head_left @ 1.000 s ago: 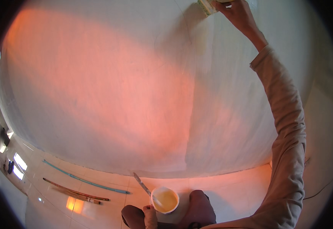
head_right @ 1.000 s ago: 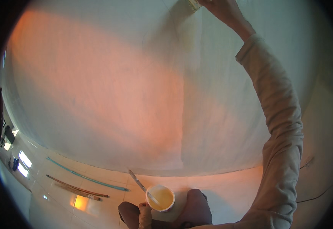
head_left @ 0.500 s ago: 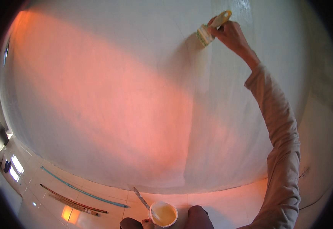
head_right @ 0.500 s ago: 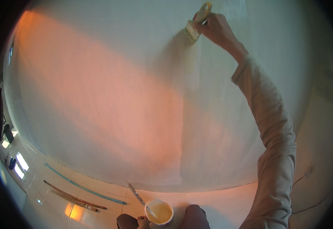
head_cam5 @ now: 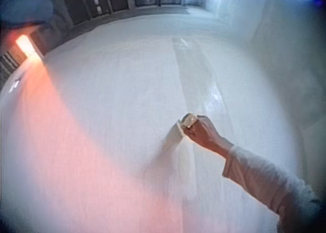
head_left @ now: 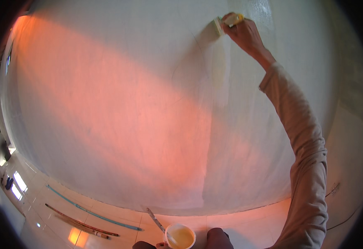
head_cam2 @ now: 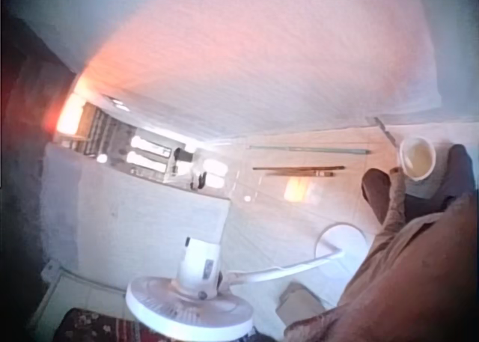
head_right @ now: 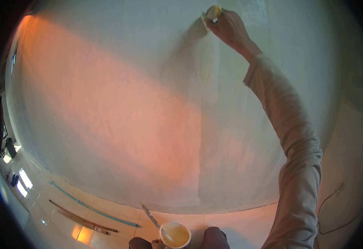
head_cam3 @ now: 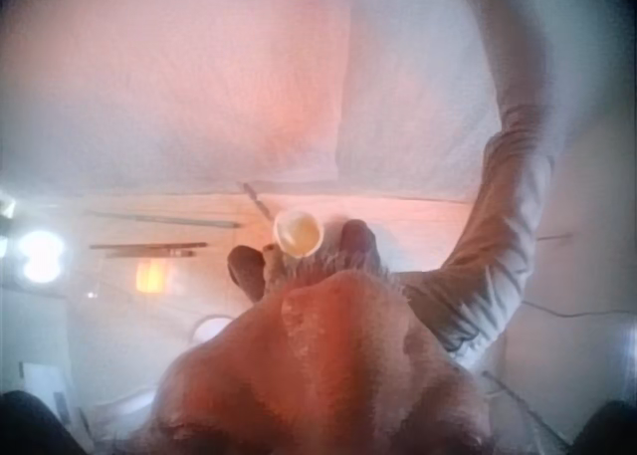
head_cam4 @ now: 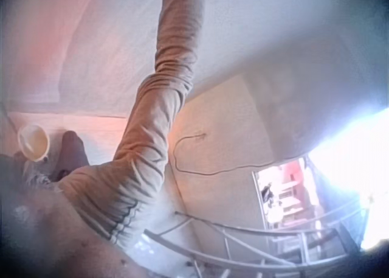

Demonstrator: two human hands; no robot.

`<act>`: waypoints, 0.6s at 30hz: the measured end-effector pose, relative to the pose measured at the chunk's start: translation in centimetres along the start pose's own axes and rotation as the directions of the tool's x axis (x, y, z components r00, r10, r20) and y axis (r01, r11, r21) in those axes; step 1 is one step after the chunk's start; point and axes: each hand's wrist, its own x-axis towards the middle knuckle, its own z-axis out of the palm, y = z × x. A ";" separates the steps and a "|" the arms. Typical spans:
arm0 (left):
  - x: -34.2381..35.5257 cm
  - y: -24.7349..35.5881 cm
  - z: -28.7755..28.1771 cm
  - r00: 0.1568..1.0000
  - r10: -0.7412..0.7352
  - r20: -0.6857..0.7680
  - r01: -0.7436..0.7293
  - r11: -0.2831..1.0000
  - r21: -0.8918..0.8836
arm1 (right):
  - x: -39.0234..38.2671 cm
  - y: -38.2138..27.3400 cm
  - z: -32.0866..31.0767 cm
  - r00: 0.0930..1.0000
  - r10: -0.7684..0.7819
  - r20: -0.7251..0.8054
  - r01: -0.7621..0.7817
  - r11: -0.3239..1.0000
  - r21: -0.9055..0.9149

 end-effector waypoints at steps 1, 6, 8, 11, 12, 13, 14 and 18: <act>1.7 -1.2 -2.0 0.999 0.019 -0.041 -0.025 0.991 -0.130 | -1.0 -1.2 -0.9 0.998 0.066 0.016 -0.067 0.995 0.074; -0.6 2.9 2.3 0.999 -0.034 -0.001 0.034 0.990 0.134 | -3.2 -1.1 -2.6 0.954 0.226 0.196 -0.268 0.937 0.226; -0.7 4.5 2.3 0.999 -0.033 -0.006 0.034 0.987 0.160 | -0.9 0.4 -3.1 0.967 0.198 0.163 -0.226 0.957 0.179; -1.2 6.4 2.4 0.999 -0.032 -0.006 0.032 0.983 0.183 | 3.2 2.6 -3.3 0.982 0.158 0.099 -0.170 0.977 0.130; -1.4 6.7 2.2 0.999 -0.035 -0.009 0.036 0.981 0.192 | 4.2 2.9 -2.9 0.986 0.152 0.065 -0.159 0.981 0.114; -1.5 7.0 2.1 0.999 -0.032 -0.010 0.033 0.980 0.198 | 5.0 3.2 -2.6 0.989 0.146 0.029 -0.148 0.985 0.093; -1.5 7.3 2.1 0.999 -0.033 -0.001 0.032 0.979 0.203 | 5.7 3.7 -2.5 0.990 0.139 -0.004 -0.138 0.988 0.070; -1.5 7.9 1.7 1.000 -0.028 0.000 0.028 0.977 0.212 | 4.0 2.8 -1.7 0.991 0.022 -0.129 -0.016 0.998 0.054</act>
